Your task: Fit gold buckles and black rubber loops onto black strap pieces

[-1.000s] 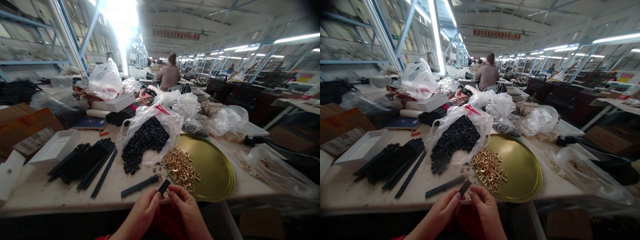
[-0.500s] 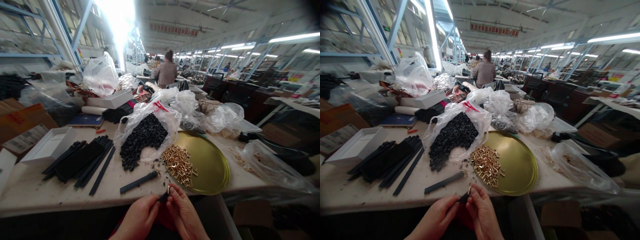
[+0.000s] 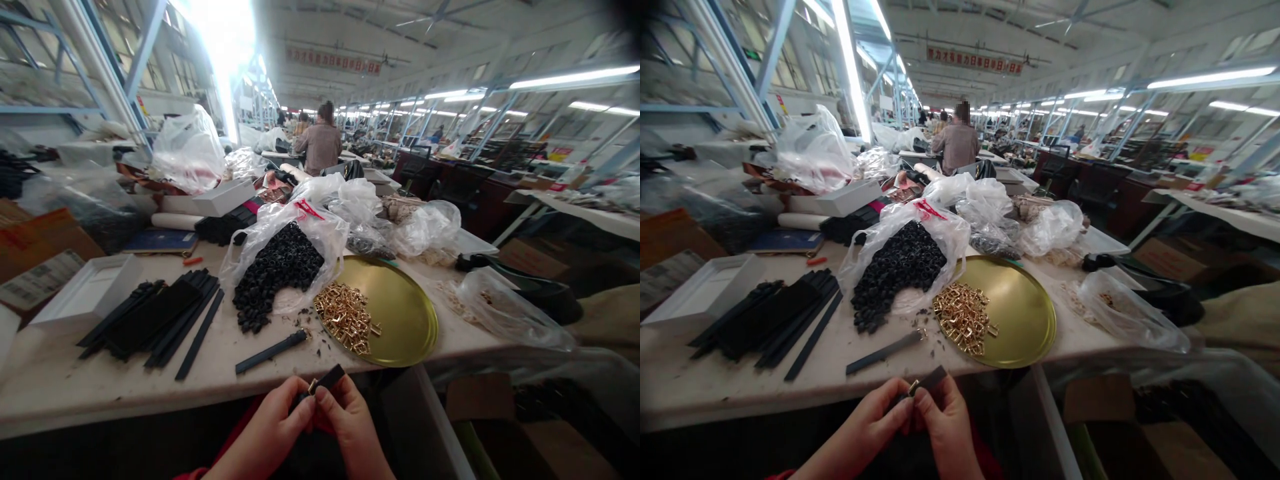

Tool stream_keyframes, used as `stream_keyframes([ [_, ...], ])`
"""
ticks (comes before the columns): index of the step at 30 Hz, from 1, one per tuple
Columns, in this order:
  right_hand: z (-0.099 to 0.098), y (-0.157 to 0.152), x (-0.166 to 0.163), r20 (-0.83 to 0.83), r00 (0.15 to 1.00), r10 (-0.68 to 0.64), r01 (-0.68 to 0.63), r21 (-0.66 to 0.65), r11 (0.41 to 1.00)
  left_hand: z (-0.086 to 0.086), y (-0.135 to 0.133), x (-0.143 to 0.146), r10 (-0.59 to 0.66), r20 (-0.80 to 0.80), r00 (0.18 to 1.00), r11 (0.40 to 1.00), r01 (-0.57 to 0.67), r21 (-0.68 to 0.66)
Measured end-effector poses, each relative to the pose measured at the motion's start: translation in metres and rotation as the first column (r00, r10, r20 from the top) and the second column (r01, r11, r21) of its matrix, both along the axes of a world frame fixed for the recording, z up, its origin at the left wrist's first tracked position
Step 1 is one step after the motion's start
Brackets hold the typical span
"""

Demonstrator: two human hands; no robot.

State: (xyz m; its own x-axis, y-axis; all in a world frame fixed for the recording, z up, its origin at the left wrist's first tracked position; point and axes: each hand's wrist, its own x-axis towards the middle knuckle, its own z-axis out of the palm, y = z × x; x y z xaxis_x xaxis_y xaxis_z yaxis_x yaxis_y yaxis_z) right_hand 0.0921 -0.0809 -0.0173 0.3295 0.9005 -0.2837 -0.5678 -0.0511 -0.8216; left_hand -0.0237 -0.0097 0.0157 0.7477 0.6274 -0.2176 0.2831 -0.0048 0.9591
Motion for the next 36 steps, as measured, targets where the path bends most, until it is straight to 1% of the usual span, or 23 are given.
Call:
stream_keyframes([
  [3, 0.002, -0.004, -0.001, 0.009, 1.000, -0.009, 0.009, -0.017, 1.000, 0.001, -0.003, -0.001, 0.047, -0.029, 0.998, 0.997, -0.049, -0.057],
  [7, 0.009, -0.003, -0.002, -0.129, 0.991, 0.020, -0.025, -0.040, 0.999, 0.003, -0.007, 0.001, 0.073, -0.077, 0.994, 0.974, -0.088, -0.208],
  [9, 0.011, -0.002, -0.003, -0.128, 0.991, 0.031, -0.040, -0.064, 0.997, 0.002, -0.008, 0.002, 0.086, -0.087, 0.992, 0.961, -0.106, -0.256],
  [10, 0.012, -0.003, -0.003, -0.070, 0.997, 0.024, -0.029, -0.074, 0.997, 0.001, -0.008, 0.002, 0.095, -0.090, 0.991, 0.954, -0.117, -0.276],
  [11, 0.011, -0.003, -0.003, 0.040, 0.999, 0.008, -0.005, -0.075, 0.997, -0.001, -0.008, 0.002, 0.102, -0.092, 0.991, 0.947, -0.125, -0.297],
  [12, 0.010, -0.004, -0.002, 0.196, 0.981, -0.014, 0.025, -0.054, 0.998, -0.003, -0.009, 0.002, 0.105, -0.091, 0.990, 0.940, -0.129, -0.315],
  [13, 0.009, -0.006, -0.001, 0.373, 0.927, -0.044, 0.052, -0.011, 0.999, -0.004, -0.009, 0.002, 0.113, -0.087, 0.990, 0.939, -0.135, -0.317],
  [15, 0.006, -0.009, 0.001, 0.661, 0.743, -0.104, 0.052, 0.098, 0.994, -0.006, -0.011, 0.000, 0.149, -0.067, 0.987, 0.953, -0.161, -0.255],
  [16, 0.005, -0.010, 0.002, 0.737, 0.667, -0.114, 0.028, 0.128, 0.991, -0.006, -0.012, -0.001, 0.166, -0.054, 0.985, 0.965, -0.173, -0.198],
  [17, 0.003, -0.010, 0.003, 0.768, 0.632, -0.109, 0.012, 0.131, 0.991, -0.006, -0.013, -0.003, 0.177, -0.047, 0.983, 0.973, -0.182, -0.142],
  [18, 0.001, -0.010, 0.004, 0.760, 0.645, -0.084, 0.006, 0.105, 0.994, -0.006, -0.013, -0.005, 0.179, -0.051, 0.982, 0.978, -0.184, -0.103],
  [19, -0.001, -0.009, 0.004, 0.717, 0.695, -0.043, 0.003, 0.058, 0.998, -0.005, -0.013, -0.007, 0.168, -0.064, 0.984, 0.981, -0.173, -0.089],
  [21, -0.005, -0.005, 0.003, 0.545, 0.837, 0.050, -0.029, -0.046, 0.999, -0.004, -0.011, -0.011, 0.121, -0.086, 0.989, 0.985, -0.130, -0.113],
  [23, -0.010, 0.000, 0.001, 0.367, 0.921, 0.130, -0.104, -0.090, 0.991, -0.006, -0.007, -0.013, 0.094, -0.087, 0.992, 0.985, -0.106, -0.138],
  [25, -0.013, 0.004, -0.001, 0.291, 0.937, 0.193, -0.183, -0.063, 0.981, -0.010, 0.000, -0.015, 0.109, -0.087, 0.990, 0.979, -0.122, -0.163],
  [27, -0.012, 0.011, 0.002, 0.318, 0.912, 0.260, -0.262, -0.037, 0.964, -0.015, 0.007, -0.016, 0.161, -0.065, 0.985, 0.967, -0.171, -0.192],
  [29, -0.005, 0.025, 0.012, 0.438, 0.831, 0.343, -0.357, -0.054, 0.933, -0.019, 0.015, -0.017, 0.190, -0.024, 0.981, 0.962, -0.191, -0.195],
  [31, 0.007, 0.050, 0.028, 0.645, 0.668, 0.370, -0.403, -0.104, 0.909, -0.018, 0.022, -0.019, 0.160, -0.014, 0.987, 0.972, -0.160, -0.169],
  [32, 0.014, 0.066, 0.038, 0.763, 0.544, 0.348, -0.392, -0.136, 0.910, -0.017, 0.025, -0.020, 0.142, -0.029, 0.990, 0.976, -0.144, -0.162],
  [33, 0.020, 0.086, 0.047, 0.867, 0.411, 0.282, -0.347, -0.138, 0.928, -0.015, 0.029, -0.021, 0.133, -0.050, 0.990, 0.977, -0.139, -0.161],
  [34, 0.025, 0.107, 0.056, 0.948, 0.238, 0.212, -0.272, -0.144, 0.951, -0.013, 0.032, -0.021, 0.144, -0.065, 0.988, 0.975, -0.152, -0.161],
  [35, 0.027, 0.128, 0.062, 0.986, 0.030, 0.165, -0.189, -0.157, 0.969, -0.011, 0.036, -0.021, 0.170, -0.073, 0.983, 0.971, -0.180, -0.160],
  [36, 0.028, 0.149, 0.067, 0.987, -0.049, 0.156, -0.150, -0.162, 0.975, -0.010, 0.039, -0.021, 0.202, -0.078, 0.976, 0.965, -0.212, -0.157],
])
